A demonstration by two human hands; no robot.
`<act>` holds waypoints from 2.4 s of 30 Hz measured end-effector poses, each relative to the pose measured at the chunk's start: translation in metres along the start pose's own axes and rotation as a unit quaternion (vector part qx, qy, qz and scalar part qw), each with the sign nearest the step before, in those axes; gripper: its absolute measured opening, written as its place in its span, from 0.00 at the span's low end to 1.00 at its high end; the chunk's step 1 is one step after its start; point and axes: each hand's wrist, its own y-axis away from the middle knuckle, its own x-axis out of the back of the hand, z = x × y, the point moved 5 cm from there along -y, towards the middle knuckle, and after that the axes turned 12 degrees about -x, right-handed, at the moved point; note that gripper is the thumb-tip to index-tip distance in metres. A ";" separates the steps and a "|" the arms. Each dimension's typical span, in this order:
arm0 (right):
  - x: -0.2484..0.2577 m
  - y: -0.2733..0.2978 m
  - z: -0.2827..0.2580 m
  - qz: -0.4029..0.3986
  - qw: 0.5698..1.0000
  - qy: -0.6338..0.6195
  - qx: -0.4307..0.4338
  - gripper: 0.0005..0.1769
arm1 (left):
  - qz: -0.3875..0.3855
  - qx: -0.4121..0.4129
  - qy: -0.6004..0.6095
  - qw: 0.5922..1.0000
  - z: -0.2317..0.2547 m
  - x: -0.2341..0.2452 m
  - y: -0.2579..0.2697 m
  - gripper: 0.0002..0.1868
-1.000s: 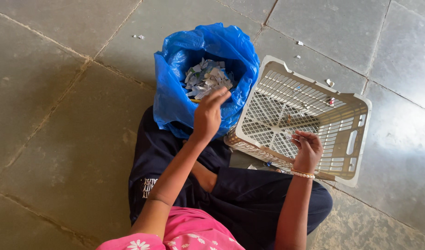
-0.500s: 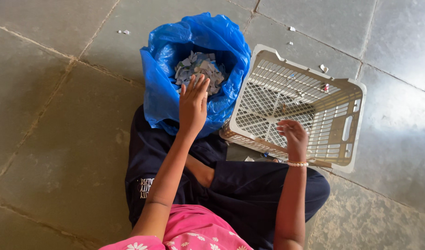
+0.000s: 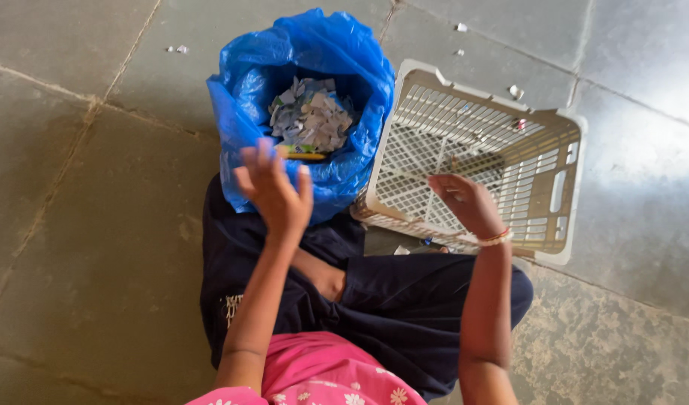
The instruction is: The person sits on the floor and sorts small pieces of paper and plastic waste from a blue plastic bag into a white plastic crate. They handle the items one by one, occasionally adjusting the bag and the crate.
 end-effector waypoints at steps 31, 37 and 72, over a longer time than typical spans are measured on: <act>-0.079 -0.007 -0.189 0.290 0.945 0.037 0.149 0.12 | -0.076 0.036 0.311 0.947 -0.037 0.021 -0.028 0.73; -0.083 -0.003 -0.281 0.197 0.897 0.013 0.395 0.13 | -0.188 0.033 0.157 0.969 -0.045 -0.065 -0.003 0.43; -0.153 -0.135 -0.171 -0.062 0.957 -0.040 0.282 0.21 | -0.207 0.032 0.452 0.867 -0.093 -0.063 -0.041 0.25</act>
